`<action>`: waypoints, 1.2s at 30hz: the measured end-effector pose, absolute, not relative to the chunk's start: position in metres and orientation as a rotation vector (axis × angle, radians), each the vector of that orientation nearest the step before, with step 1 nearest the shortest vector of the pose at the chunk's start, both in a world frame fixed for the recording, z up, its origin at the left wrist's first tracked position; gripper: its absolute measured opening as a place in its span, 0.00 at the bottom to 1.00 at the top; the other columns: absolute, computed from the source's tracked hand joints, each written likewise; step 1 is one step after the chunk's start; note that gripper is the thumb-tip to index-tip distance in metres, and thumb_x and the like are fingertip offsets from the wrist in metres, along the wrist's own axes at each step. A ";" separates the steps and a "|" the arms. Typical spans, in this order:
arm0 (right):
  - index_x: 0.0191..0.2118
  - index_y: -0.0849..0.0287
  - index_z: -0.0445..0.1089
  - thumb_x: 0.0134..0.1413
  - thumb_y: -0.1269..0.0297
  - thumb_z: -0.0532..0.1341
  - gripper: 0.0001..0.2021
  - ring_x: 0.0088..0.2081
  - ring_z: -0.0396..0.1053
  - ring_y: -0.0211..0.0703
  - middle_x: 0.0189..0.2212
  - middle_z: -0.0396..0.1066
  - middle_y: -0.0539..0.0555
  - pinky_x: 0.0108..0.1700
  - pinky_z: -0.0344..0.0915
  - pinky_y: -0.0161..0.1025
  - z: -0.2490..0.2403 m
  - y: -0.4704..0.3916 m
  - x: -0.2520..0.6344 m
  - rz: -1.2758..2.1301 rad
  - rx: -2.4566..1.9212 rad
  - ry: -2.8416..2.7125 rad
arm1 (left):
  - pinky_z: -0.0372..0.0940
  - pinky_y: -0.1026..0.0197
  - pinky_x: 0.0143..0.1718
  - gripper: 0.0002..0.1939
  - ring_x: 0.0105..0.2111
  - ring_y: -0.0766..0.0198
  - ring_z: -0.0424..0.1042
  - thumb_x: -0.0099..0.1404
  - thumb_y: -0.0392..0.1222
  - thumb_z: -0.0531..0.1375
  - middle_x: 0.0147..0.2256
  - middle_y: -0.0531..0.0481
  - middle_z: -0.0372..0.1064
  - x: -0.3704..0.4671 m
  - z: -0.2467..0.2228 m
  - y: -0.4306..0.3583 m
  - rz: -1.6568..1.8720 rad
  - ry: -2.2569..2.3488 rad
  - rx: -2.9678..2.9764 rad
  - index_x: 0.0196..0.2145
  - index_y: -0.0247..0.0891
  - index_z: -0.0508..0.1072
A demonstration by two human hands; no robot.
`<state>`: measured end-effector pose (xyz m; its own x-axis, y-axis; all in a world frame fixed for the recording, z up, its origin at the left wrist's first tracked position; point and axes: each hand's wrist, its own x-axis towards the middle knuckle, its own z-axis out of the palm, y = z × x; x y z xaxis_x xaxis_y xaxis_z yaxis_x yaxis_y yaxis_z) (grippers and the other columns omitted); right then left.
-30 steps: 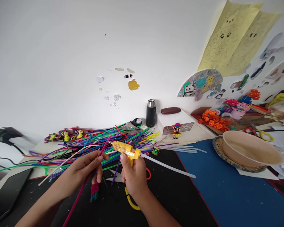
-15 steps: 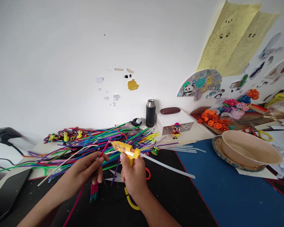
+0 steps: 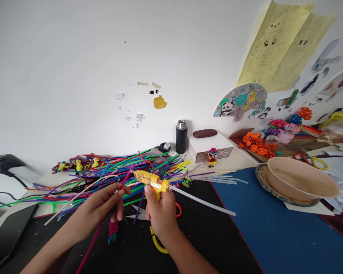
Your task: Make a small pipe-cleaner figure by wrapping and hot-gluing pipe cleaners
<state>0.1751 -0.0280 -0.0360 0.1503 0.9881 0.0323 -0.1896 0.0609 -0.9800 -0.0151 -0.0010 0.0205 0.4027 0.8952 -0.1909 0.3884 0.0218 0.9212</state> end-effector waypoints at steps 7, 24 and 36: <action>0.28 0.55 0.64 0.59 0.26 0.60 0.33 0.12 0.54 0.32 0.11 0.54 0.41 0.17 0.49 0.31 -0.036 -0.028 0.174 1.168 -1.087 -0.982 | 0.68 0.59 0.28 0.26 0.23 0.59 0.72 0.73 0.70 0.54 0.24 0.52 0.76 -0.015 0.023 -0.003 0.606 1.182 1.567 0.42 0.42 0.69; 0.28 0.55 0.63 0.62 0.28 0.60 0.31 0.13 0.54 0.33 0.11 0.54 0.41 0.17 0.51 0.32 -0.037 -0.030 0.172 1.175 -1.072 -1.012 | 0.67 0.59 0.29 0.26 0.22 0.61 0.71 0.72 0.71 0.56 0.24 0.51 0.77 -0.016 0.024 -0.002 0.623 1.148 1.521 0.38 0.43 0.67; 0.30 0.56 0.65 0.63 0.31 0.62 0.29 0.12 0.55 0.34 0.11 0.54 0.40 0.17 0.50 0.32 -0.046 -0.029 0.169 1.179 -1.078 -1.005 | 0.66 0.60 0.28 0.26 0.21 0.61 0.72 0.72 0.68 0.57 0.23 0.51 0.78 -0.021 0.032 0.001 0.633 1.107 1.510 0.42 0.40 0.69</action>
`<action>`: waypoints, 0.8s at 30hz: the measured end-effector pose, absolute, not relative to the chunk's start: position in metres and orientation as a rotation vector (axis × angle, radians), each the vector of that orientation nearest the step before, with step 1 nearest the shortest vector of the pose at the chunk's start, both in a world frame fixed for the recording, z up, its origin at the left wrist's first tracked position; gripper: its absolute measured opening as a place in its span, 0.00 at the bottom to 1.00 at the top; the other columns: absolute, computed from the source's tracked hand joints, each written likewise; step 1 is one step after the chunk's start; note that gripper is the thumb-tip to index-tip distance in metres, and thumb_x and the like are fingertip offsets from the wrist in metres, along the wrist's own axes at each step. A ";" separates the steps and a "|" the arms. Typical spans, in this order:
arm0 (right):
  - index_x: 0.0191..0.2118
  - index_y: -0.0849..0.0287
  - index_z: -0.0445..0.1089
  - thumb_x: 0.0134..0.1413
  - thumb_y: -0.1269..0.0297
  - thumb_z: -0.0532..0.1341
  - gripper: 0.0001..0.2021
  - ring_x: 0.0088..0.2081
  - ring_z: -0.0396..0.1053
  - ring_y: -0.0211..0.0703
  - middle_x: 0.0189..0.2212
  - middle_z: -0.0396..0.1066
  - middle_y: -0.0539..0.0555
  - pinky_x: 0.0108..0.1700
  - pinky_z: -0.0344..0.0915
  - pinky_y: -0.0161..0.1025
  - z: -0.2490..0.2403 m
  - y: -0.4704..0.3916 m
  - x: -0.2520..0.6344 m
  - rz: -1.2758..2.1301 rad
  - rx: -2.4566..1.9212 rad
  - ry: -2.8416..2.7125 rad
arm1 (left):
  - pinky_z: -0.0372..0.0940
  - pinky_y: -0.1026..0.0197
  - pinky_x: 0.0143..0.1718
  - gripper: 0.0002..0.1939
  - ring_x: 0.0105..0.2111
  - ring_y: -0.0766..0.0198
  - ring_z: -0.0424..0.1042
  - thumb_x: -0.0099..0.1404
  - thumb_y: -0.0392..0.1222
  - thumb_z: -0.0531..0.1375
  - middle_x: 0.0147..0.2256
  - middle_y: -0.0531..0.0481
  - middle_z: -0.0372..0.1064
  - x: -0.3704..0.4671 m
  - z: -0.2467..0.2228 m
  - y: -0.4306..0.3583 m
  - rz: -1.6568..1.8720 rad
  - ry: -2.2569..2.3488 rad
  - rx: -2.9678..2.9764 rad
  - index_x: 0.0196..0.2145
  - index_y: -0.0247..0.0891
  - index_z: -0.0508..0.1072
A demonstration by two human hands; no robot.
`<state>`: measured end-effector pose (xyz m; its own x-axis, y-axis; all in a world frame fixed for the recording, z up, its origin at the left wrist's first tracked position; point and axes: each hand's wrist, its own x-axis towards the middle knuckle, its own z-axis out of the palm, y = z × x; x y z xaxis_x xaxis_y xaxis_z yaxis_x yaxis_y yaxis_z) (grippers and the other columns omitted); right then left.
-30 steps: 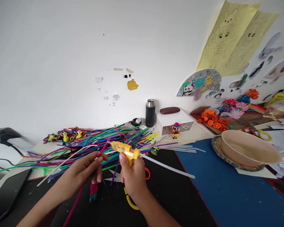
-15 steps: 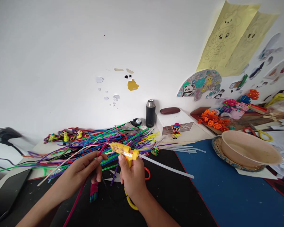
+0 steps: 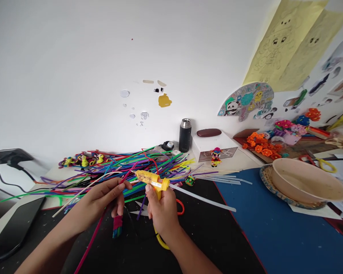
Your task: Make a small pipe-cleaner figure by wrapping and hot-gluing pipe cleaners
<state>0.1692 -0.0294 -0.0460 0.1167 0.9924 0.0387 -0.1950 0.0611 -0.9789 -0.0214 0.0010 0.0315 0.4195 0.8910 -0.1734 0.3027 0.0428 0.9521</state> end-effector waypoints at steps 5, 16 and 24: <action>0.29 0.56 0.66 0.60 0.29 0.62 0.31 0.13 0.56 0.34 0.12 0.54 0.40 0.17 0.53 0.32 -0.042 -0.028 0.170 1.207 -1.087 -1.012 | 0.66 0.60 0.27 0.27 0.21 0.61 0.71 0.70 0.69 0.60 0.22 0.51 0.77 -0.044 0.048 0.007 0.772 1.163 1.550 0.41 0.39 0.72; 0.43 0.53 0.80 0.67 0.50 0.65 0.13 0.33 0.78 0.51 0.33 0.82 0.55 0.34 0.69 0.40 -0.052 -0.050 0.156 1.081 -1.068 -1.732 | 0.62 0.62 0.23 0.17 0.19 0.62 0.70 0.72 0.57 0.63 0.20 0.52 0.76 -0.076 0.073 0.005 1.108 1.175 1.427 0.42 0.39 0.75; 0.41 0.53 0.78 0.61 0.51 0.71 0.12 0.34 0.79 0.48 0.34 0.83 0.51 0.34 0.61 0.36 -0.058 -0.066 0.120 0.834 -1.038 -2.352 | 0.63 0.61 0.24 0.20 0.18 0.62 0.70 0.70 0.60 0.63 0.20 0.51 0.77 -0.065 0.081 -0.001 1.034 1.036 1.453 0.42 0.38 0.76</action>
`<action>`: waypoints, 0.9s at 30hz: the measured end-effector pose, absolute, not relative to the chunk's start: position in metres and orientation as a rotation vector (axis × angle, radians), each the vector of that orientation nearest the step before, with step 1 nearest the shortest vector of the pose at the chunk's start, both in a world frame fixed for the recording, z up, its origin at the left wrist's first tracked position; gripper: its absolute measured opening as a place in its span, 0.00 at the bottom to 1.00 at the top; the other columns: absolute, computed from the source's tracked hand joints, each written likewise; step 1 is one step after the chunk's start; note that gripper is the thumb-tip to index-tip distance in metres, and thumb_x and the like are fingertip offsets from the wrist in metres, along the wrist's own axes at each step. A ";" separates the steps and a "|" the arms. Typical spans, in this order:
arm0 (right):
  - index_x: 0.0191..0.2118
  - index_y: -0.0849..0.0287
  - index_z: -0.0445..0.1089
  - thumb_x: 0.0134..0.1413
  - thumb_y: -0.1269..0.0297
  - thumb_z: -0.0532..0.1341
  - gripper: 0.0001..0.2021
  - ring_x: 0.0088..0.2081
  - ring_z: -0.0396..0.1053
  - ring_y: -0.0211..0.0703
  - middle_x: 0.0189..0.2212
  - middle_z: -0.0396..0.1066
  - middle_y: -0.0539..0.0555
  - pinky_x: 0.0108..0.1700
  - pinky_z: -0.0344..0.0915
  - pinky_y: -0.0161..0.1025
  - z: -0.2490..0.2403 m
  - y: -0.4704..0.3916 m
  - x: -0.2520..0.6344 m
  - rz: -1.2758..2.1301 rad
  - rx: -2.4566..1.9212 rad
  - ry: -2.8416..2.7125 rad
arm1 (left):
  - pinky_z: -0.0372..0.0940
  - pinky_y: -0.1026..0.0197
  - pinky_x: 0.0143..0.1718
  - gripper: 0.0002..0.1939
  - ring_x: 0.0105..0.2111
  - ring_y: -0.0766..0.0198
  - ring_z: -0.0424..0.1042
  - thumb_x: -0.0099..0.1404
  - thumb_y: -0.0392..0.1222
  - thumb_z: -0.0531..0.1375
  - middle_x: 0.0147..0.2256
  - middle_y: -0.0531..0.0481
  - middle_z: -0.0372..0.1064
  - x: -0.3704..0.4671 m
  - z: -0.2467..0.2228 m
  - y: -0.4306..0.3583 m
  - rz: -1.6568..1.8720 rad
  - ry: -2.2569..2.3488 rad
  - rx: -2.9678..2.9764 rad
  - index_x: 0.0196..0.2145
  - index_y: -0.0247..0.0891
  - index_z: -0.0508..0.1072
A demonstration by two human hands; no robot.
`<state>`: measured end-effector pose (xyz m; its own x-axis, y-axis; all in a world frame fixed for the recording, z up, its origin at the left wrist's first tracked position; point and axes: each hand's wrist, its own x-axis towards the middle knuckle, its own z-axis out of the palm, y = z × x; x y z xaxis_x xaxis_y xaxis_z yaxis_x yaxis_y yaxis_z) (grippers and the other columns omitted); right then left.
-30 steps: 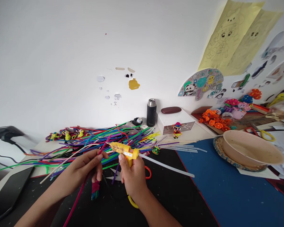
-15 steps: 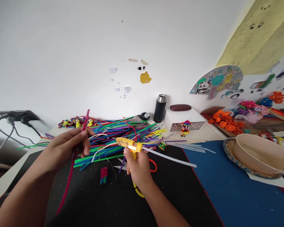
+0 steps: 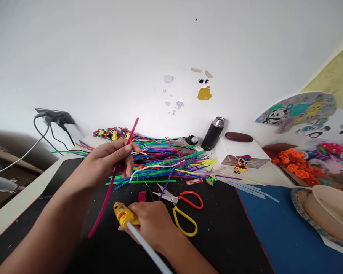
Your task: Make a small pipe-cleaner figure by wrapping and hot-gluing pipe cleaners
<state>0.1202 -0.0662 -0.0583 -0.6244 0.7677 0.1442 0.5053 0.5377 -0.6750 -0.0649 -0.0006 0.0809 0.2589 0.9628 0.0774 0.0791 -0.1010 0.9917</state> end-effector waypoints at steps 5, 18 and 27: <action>0.44 0.56 0.78 0.64 0.51 0.68 0.13 0.36 0.79 0.49 0.36 0.83 0.53 0.36 0.63 0.38 -0.060 -0.066 0.110 0.701 -1.017 -2.555 | 0.64 0.60 0.24 0.22 0.19 0.61 0.70 0.70 0.62 0.62 0.20 0.51 0.77 -0.065 0.083 -0.003 1.002 1.018 1.455 0.42 0.38 0.77; 0.49 0.56 0.83 0.64 0.49 0.71 0.18 0.38 0.79 0.49 0.37 0.83 0.55 0.43 0.69 0.39 -0.057 -0.051 0.089 0.791 -0.849 -2.454 | 0.62 0.62 0.24 0.23 0.19 0.63 0.69 0.71 0.63 0.62 0.21 0.52 0.77 -0.062 0.072 0.002 0.966 0.966 1.402 0.45 0.38 0.75; 0.34 0.59 0.74 0.64 0.38 0.65 0.25 0.17 0.58 0.34 0.18 0.63 0.44 0.22 0.54 0.34 -0.036 -0.018 0.129 1.338 -0.974 -1.247 | 0.64 0.61 0.24 0.25 0.18 0.62 0.69 0.70 0.66 0.60 0.22 0.51 0.77 -0.044 0.051 0.012 0.808 0.976 1.420 0.41 0.40 0.71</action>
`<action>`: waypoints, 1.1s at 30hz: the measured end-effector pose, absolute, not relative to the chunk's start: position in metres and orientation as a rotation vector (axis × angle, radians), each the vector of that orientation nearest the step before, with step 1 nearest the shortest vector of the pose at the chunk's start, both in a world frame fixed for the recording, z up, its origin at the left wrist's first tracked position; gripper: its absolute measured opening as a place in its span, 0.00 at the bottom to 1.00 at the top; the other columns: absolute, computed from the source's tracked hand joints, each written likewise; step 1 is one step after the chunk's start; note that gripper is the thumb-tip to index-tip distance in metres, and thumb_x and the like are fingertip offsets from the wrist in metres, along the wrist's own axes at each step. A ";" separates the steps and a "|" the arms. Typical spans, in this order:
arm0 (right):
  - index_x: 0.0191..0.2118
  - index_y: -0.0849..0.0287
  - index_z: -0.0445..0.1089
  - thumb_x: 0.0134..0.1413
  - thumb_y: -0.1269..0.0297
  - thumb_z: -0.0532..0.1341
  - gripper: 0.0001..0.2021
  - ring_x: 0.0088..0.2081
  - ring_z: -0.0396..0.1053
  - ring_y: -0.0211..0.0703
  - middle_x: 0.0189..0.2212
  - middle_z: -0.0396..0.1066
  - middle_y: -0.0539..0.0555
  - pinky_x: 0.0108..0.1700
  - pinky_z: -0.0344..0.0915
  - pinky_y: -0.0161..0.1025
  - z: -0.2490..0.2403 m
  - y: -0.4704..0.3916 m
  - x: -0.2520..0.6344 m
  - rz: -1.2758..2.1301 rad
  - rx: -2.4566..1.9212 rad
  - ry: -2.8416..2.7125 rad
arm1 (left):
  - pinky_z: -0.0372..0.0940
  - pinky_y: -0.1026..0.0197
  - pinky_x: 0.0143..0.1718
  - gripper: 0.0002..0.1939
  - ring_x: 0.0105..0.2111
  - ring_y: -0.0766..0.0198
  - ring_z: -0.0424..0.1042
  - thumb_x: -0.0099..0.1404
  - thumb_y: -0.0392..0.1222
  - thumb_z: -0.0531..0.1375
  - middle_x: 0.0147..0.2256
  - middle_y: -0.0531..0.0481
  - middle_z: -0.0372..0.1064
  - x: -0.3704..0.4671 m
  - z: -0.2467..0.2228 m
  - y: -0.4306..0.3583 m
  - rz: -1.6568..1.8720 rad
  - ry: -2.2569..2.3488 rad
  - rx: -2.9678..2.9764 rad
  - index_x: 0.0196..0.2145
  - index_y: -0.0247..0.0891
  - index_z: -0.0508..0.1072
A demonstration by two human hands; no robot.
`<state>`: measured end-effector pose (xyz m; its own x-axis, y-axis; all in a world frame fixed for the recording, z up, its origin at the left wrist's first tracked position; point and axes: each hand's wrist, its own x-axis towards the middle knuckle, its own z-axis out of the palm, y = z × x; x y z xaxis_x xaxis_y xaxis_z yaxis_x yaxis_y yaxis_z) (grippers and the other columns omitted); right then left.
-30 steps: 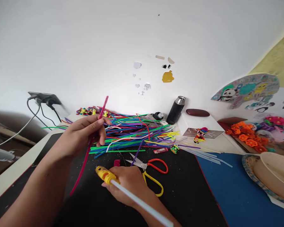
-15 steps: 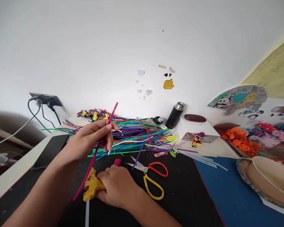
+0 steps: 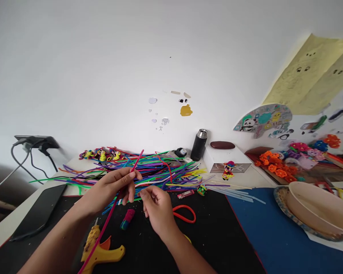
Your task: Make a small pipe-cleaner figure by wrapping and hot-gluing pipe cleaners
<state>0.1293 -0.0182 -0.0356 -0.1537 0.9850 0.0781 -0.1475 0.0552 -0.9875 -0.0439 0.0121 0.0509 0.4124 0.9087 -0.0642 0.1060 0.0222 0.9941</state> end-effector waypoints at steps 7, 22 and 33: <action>0.36 0.59 0.74 0.54 0.35 0.70 0.27 0.15 0.56 0.33 0.15 0.62 0.42 0.20 0.52 0.33 -0.049 -0.005 0.146 1.364 -0.936 -0.984 | 0.65 0.59 0.30 0.20 0.25 0.57 0.77 0.79 0.55 0.48 0.28 0.50 0.81 -0.021 0.040 0.000 0.535 1.383 1.958 0.49 0.41 0.74; 0.32 0.58 0.75 0.43 0.41 0.78 0.24 0.17 0.56 0.32 0.17 0.63 0.42 0.19 0.53 0.33 -0.043 -0.010 0.138 1.488 -0.897 -0.658 | 0.76 0.52 0.35 0.28 0.38 0.44 0.85 0.77 0.28 0.47 0.42 0.34 0.84 0.013 0.027 -0.017 -0.475 1.767 2.639 0.72 0.31 0.64; 0.29 0.58 0.74 0.45 0.48 0.76 0.19 0.18 0.58 0.33 0.18 0.65 0.43 0.21 0.55 0.33 -0.044 -0.010 0.138 1.493 -0.914 -0.644 | 0.74 0.51 0.34 0.29 0.36 0.43 0.85 0.76 0.28 0.48 0.38 0.34 0.84 0.014 0.022 -0.020 -0.422 1.760 2.678 0.71 0.30 0.65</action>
<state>0.1383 -0.0101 -0.0438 0.0190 0.9843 -0.1756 -0.5476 -0.1367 -0.8255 0.0144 -0.0200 0.0218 0.3742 0.9123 -0.1667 0.8887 -0.4041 -0.2166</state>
